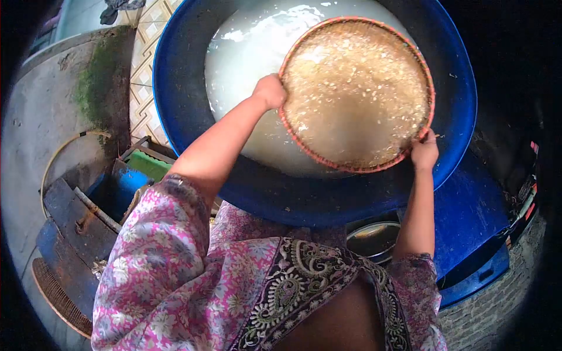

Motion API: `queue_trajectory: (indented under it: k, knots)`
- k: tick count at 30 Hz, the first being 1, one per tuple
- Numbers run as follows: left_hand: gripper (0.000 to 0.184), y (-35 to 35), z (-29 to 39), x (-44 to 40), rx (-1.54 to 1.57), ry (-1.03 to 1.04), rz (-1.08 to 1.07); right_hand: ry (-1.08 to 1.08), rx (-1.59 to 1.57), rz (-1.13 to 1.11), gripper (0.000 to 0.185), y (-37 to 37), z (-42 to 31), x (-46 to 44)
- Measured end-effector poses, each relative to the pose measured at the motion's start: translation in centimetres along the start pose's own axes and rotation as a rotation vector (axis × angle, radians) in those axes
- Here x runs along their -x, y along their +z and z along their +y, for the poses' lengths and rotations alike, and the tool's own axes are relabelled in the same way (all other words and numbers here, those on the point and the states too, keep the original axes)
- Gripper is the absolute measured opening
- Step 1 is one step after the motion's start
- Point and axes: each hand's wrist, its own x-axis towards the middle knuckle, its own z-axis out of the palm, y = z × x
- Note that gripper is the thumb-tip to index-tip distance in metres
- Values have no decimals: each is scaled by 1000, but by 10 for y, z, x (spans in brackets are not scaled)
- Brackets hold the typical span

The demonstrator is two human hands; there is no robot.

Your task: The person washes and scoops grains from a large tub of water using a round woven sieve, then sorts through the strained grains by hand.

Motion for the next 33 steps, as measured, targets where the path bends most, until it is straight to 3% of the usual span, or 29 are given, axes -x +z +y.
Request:
queue_trajectory:
  k: [7, 14, 19, 21, 24, 25, 29, 31, 33]
  knots:
    - [32, -10, 40, -47, 45, 126, 183, 88, 275, 248, 43, -19, -35, -1]
    - [25, -31, 49, -91, 42, 138, 299, 97, 30, 361, 35, 3, -49, -4]
    - [29, -55, 16, -79, -98, 114, 354, 115, -37, 304, 39, 48, -56, 3]
    - [29, -58, -7, -73, -92, 78, 340, 148, -270, 164, 40, 64, -59, 10]
    - [28, -63, -33, -57, -101, 21, 311, 253, -345, -7, 39, 83, -62, 21]
    - [26, -64, -39, -48, -117, 1, 293, 116, -244, 76, 37, 81, -71, 30]
    - [27, -66, -57, -15, -175, -78, 270, 216, -334, -61, 36, 74, -93, 47]
    - [28, -67, -64, 0, -193, -123, 233, 16, -117, -53, 35, 79, -86, 50]
    - [28, -68, -74, 13, -210, -129, 191, 29, -155, -100, 35, 78, -83, 53]
